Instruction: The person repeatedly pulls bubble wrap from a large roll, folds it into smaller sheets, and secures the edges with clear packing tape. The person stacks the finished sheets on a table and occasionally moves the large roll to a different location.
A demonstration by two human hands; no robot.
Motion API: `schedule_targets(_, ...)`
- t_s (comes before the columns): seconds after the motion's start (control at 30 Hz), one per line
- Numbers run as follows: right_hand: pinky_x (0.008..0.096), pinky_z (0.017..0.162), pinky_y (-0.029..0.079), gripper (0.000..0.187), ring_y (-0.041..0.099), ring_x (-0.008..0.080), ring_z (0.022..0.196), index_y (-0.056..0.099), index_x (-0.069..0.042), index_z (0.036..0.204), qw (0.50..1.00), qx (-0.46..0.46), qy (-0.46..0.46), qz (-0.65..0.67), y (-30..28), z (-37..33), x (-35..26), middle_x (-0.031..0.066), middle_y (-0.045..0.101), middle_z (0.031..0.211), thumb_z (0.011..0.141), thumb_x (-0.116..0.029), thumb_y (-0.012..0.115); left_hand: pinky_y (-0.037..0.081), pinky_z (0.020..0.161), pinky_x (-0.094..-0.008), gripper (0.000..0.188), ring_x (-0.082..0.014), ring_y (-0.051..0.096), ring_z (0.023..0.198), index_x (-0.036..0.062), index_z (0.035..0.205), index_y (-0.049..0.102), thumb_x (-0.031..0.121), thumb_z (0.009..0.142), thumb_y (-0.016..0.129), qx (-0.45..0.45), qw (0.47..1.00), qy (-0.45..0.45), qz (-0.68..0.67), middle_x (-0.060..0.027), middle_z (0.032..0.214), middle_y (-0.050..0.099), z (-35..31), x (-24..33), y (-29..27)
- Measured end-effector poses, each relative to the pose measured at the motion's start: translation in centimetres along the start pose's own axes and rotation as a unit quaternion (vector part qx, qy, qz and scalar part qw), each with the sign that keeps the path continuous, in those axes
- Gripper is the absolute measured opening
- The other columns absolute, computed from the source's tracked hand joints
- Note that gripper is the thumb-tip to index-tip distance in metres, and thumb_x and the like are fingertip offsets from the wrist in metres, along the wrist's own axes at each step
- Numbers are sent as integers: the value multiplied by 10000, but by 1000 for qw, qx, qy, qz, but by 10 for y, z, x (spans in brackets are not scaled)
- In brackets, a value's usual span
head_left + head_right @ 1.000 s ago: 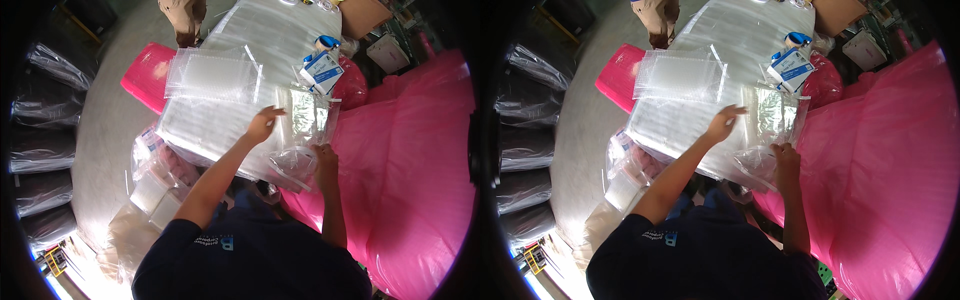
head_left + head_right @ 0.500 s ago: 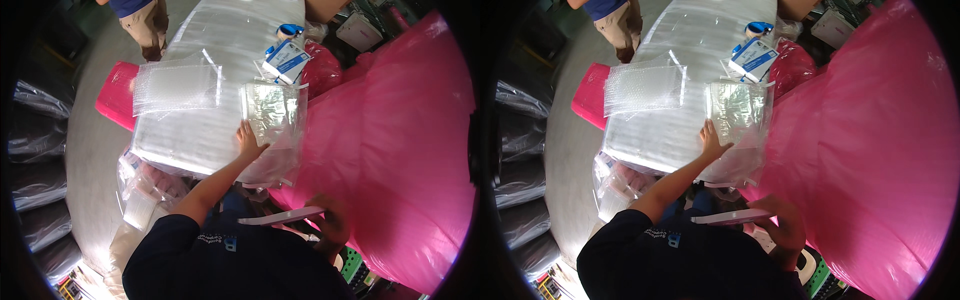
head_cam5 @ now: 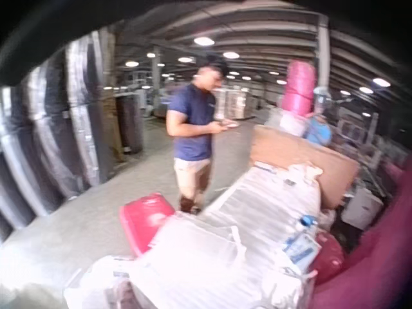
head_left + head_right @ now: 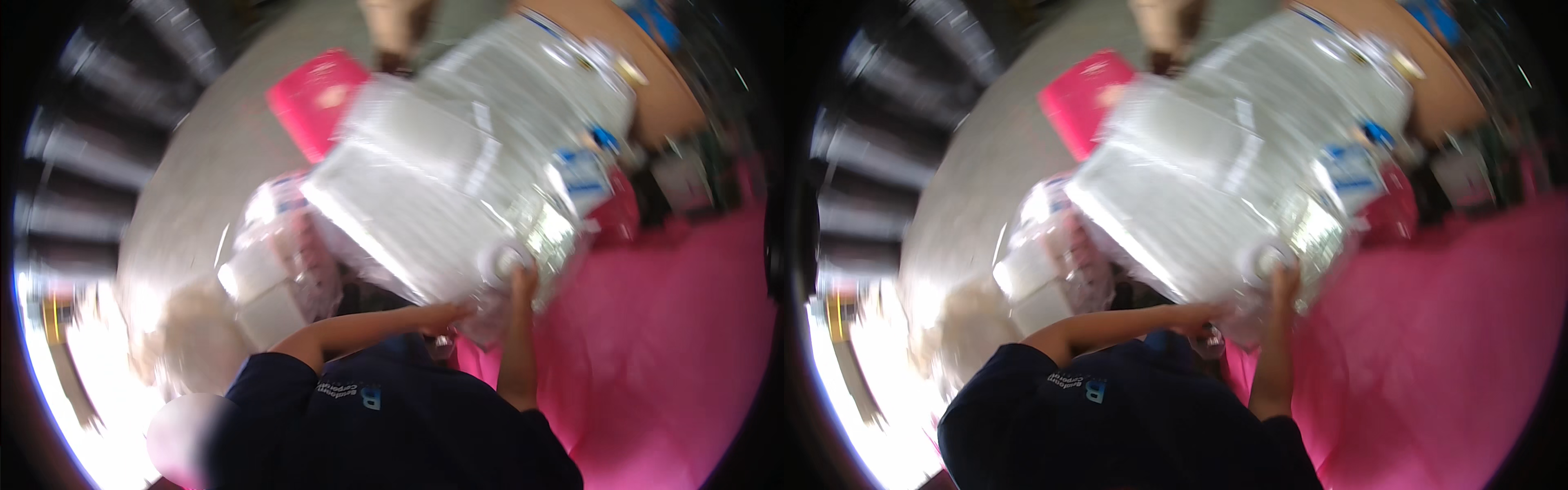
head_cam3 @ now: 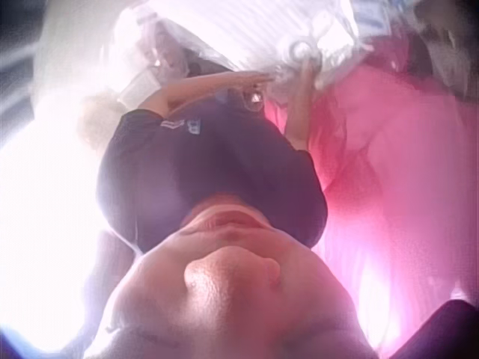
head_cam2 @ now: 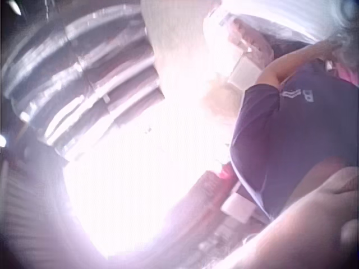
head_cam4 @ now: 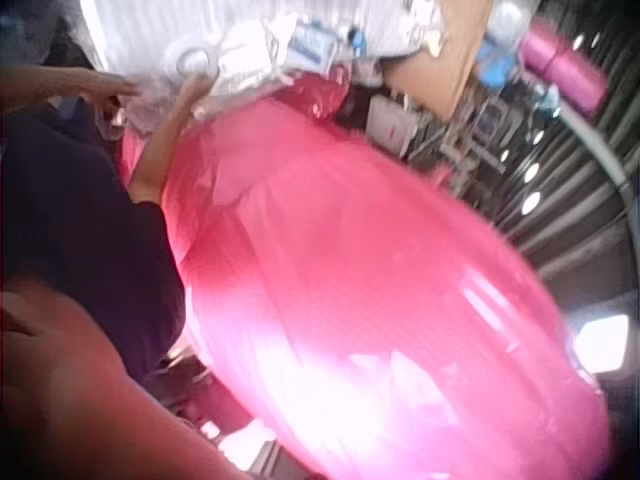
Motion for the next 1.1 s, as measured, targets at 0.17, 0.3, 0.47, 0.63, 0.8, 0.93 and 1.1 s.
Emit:
schedule_targets(0.17,452,810,468,440,583,353,943,563,4,1164,894,108,-111,-419,4,-25,8,193,610,1045,876,-320,490,456,903,-395,518,-312,598,1033,75,1306,493,307,855,597,223,943,-171,-180,-189,1132,614,-190,-45,7)
schedule_targets(0.3,473,794,474,458,532,340,1045,465,-47,1253,862,96,-77,-492,19,-16,-15,202,542,1134,908,-350,462,447,908,-422,470,-369,579,1024,63,1227,548,329,844,605,550,730,-394,-94,-213,1135,594,-377,15,-22)
schedule_targets(0.47,484,840,447,485,468,339,1140,419,-114,1336,911,210,-208,-288,70,-37,-123,191,513,1174,899,-313,485,461,867,-406,244,-343,583,979,38,1023,637,199,845,597,836,211,-491,126,-189,1025,625,-589,72,78)
schedule_targets(0.63,501,888,405,527,429,357,1177,370,-172,1387,902,230,-336,-142,112,-111,-205,193,456,1235,890,-280,507,508,848,-453,293,-316,564,1139,16,1101,636,74,830,544,543,33,-782,-304,-176,1172,609,-755,67,330)
schedule_targets(0.8,497,937,367,536,421,396,1166,345,-99,1397,861,162,-447,-180,138,-277,-239,228,356,1324,905,-237,507,440,941,-410,345,-341,553,1123,29,1124,618,215,833,601,662,99,-714,-207,-195,1195,583,-836,-21,484)
schedule_targets(0.93,481,969,358,566,388,394,1215,347,-107,1396,787,-22,-558,-263,126,-403,-235,202,332,1357,876,-219,540,397,980,-402,454,-345,522,1147,43,1185,574,326,831,596,642,220,-724,-125,-187,1223,564,-910,-85,462)
schedule_targets(1.1,477,992,348,639,369,390,1240,333,-107,1399,754,-133,-541,-347,114,-464,-232,201,279,1399,816,-139,594,336,1031,-386,467,-277,436,1236,106,1260,521,332,853,552,674,256,-675,-156,-118,1307,506,-1002,-171,458)
Point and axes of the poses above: each hand's wrist, its own z-axis towards the middle knuckle, its own y-axis out of the palm, x = y × z, the point moved 2 cm from there along z, towards the middle knuckle
